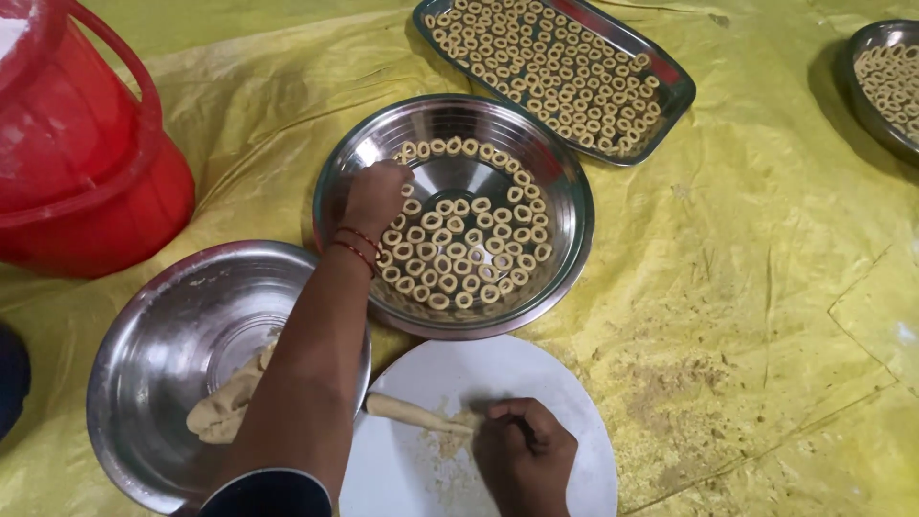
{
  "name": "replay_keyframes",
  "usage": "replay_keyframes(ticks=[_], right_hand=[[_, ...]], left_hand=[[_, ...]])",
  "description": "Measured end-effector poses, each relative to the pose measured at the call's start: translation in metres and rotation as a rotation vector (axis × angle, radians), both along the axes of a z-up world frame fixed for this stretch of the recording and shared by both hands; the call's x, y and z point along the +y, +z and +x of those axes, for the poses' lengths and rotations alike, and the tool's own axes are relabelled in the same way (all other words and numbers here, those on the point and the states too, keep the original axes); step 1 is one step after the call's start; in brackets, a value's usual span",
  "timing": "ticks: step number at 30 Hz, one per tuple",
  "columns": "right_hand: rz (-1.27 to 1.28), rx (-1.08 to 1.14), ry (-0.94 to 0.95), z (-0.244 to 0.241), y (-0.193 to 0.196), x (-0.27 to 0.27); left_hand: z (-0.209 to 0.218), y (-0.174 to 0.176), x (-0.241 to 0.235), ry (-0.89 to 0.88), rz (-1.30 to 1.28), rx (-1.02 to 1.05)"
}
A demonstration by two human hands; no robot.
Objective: The person rolls small pieces of dough into thin ropes on a white plate, then joins the ends to form rings. The finished rings are placed into a metal bowl. The process is repeated continuously with dough from a nearby bowl.
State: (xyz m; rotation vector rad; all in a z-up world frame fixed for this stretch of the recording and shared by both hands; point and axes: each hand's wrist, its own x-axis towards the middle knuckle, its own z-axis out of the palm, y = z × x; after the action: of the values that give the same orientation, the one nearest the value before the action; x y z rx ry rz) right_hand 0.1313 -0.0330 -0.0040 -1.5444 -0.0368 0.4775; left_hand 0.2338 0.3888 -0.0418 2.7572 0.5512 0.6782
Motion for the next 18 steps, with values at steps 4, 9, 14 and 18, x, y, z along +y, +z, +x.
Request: replay_keyframes(ticks=[4,9,14,18], right_hand=[[-0.006,-0.002,0.018,0.001,0.005,0.001],[0.017,0.052,-0.006,-0.001,0.01,0.002],[-0.006,-0.083,0.048,0.002,0.011,0.003],[-0.226,-0.173,0.078,0.005,0.004,-0.003]], left_hand=[[-0.01,0.003,-0.005,0.014,0.009,0.049],[-0.015,0.012,-0.007,0.075,-0.003,0.083],[-0.017,0.025,-0.013,0.069,0.039,0.017],[-0.023,0.045,-0.039,0.06,0.006,-0.127]])
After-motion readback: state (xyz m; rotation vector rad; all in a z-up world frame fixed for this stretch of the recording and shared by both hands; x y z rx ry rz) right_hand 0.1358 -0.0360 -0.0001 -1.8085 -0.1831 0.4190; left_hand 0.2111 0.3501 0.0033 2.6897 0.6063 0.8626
